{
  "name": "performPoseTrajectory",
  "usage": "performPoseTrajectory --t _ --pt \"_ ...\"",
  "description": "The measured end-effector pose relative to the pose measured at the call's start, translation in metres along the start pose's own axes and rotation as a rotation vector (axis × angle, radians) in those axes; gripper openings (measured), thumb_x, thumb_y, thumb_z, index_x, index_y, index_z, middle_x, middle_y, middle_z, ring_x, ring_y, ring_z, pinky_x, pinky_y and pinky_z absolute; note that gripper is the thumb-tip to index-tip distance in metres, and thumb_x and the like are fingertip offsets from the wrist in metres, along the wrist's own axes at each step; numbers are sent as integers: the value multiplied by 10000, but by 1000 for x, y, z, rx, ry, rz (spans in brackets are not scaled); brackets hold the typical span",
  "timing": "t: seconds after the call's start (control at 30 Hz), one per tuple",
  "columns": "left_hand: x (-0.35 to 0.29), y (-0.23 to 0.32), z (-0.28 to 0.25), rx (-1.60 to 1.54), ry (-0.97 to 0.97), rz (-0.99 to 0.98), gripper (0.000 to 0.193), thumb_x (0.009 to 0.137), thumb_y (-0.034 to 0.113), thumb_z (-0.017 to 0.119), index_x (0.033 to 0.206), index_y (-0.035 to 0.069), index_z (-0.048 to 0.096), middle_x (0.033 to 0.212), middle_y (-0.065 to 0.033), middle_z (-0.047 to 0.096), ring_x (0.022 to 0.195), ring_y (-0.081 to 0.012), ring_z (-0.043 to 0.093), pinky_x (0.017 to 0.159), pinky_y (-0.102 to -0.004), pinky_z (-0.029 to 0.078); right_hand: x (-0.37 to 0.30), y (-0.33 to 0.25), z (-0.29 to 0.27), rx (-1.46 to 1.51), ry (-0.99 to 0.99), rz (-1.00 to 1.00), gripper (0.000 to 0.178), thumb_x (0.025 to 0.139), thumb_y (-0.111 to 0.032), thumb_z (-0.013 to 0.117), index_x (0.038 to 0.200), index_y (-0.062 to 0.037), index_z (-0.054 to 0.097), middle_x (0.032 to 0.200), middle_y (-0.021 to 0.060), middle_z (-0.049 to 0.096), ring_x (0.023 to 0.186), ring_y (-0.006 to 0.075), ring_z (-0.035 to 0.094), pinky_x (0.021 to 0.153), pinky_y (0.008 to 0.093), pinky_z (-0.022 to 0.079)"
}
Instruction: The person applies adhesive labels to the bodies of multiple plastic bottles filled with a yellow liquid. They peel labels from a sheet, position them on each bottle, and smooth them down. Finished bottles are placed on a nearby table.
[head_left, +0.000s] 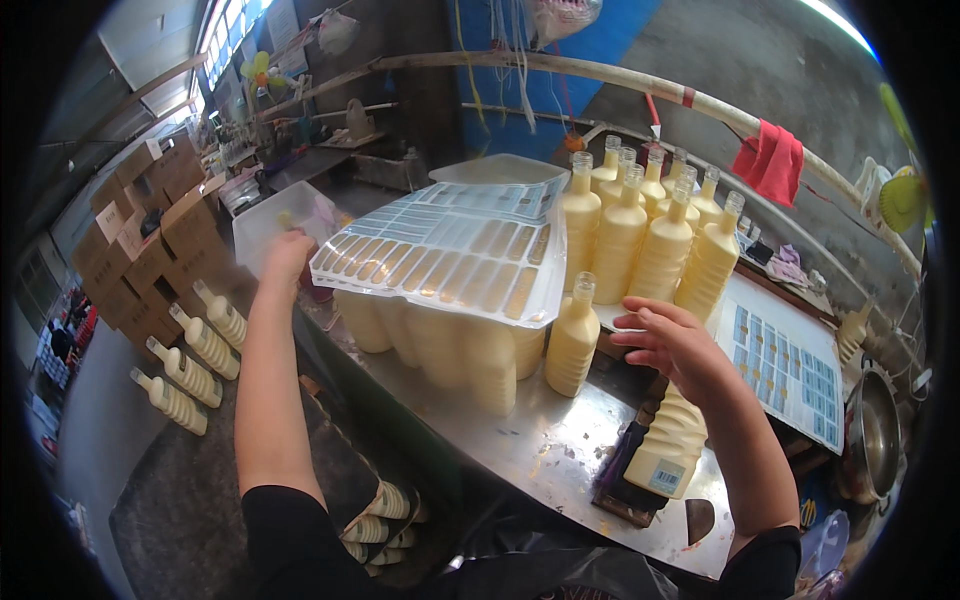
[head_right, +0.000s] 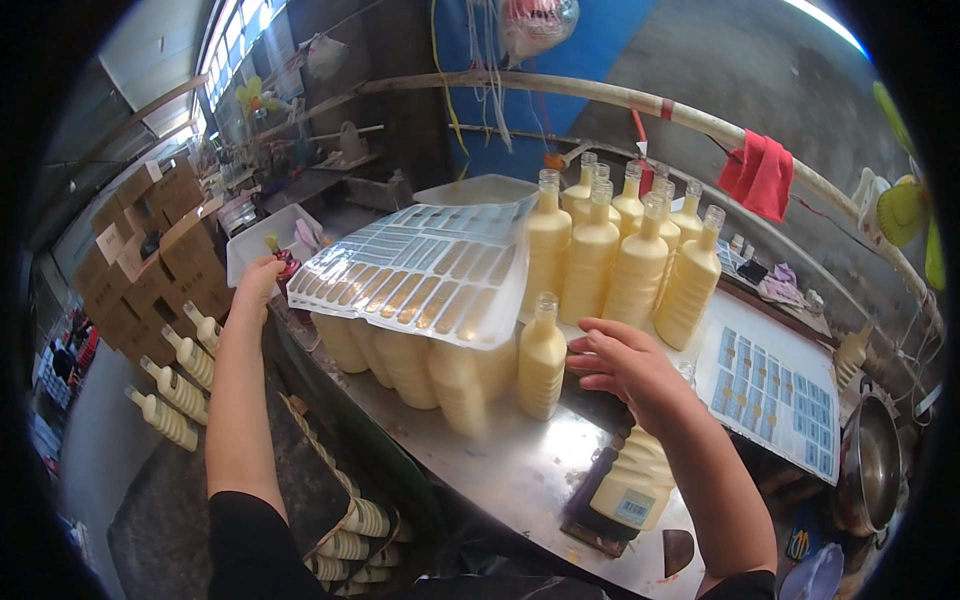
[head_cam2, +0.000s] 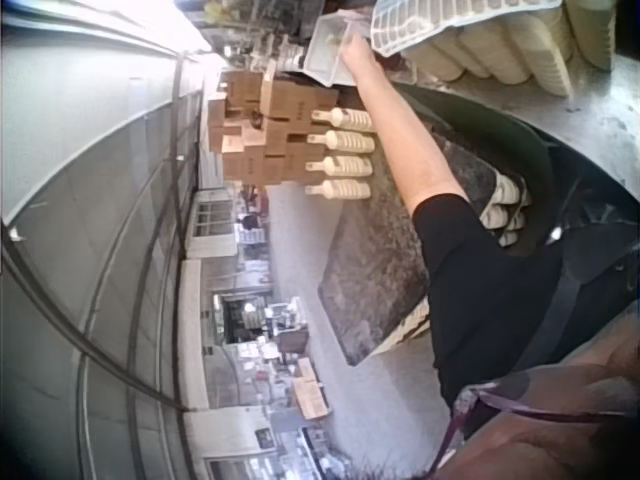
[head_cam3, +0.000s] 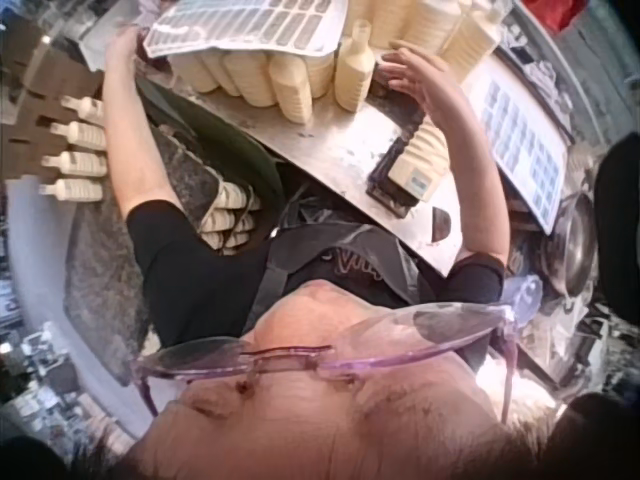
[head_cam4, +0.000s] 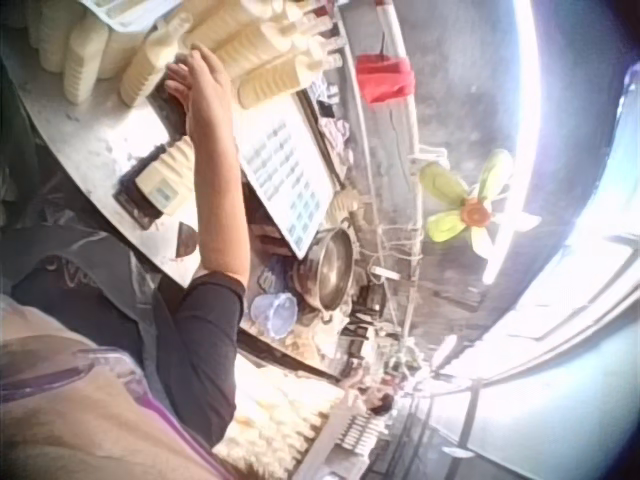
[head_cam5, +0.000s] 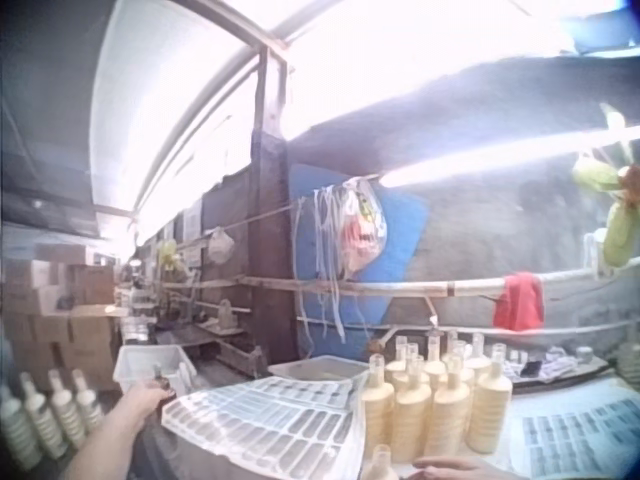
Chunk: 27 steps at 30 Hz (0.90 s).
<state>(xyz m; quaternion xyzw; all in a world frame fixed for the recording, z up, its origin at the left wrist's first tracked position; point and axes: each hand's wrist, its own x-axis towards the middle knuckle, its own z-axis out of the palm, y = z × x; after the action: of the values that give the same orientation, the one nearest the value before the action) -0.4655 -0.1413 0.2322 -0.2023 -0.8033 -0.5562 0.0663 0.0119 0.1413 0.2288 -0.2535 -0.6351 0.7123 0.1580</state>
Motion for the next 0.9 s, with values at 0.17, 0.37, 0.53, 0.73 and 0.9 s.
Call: performPoseTrajectory --t 0.17,0.37,0.53,0.73,0.9 --pt "33 -38 10 131 -117 -288 232 928 289 631 937 67 700 820 -22 680 625 -165 592 541 -317 428 50 9 33 31 28 32 596 1028 -249 602 1508 32 391 1336 147 585 1164 207 616 938 318 529" --pt "55 -66 26 23 -123 -209 230 936 283 645 956 57 682 877 -73 708 666 -210 675 594 -340 536 93 16 54 97 -41 17 596 1019 -242 603 1514 16 393 1312 108 617 1137 181 632 951 317 523" --pt "63 -61 18 -348 -150 -379 269 968 189 653 1090 -50 661 962 -142 739 795 -289 737 719 -414 612 101 15 67 201 -106 -1 546 1023 -213 579 1495 5 416 1255 77 650 1041 149 675 906 290 552" --pt "60 -22 23 -684 -324 -543 343 1032 309 579 1141 -3 669 1098 -159 737 932 -284 740 838 -419 617 119 16 80 302 58 6 411 992 -221 598 1344 -16 539 1165 80 664 966 129 666 786 285 549" --pt "65 -6 20 -520 -408 -639 526 1042 501 502 1173 28 690 1108 -107 747 954 -253 739 862 -393 611 127 13 89 350 96 17 386 954 -178 628 1287 2 557 1137 121 666 933 188 686 748 330 572"
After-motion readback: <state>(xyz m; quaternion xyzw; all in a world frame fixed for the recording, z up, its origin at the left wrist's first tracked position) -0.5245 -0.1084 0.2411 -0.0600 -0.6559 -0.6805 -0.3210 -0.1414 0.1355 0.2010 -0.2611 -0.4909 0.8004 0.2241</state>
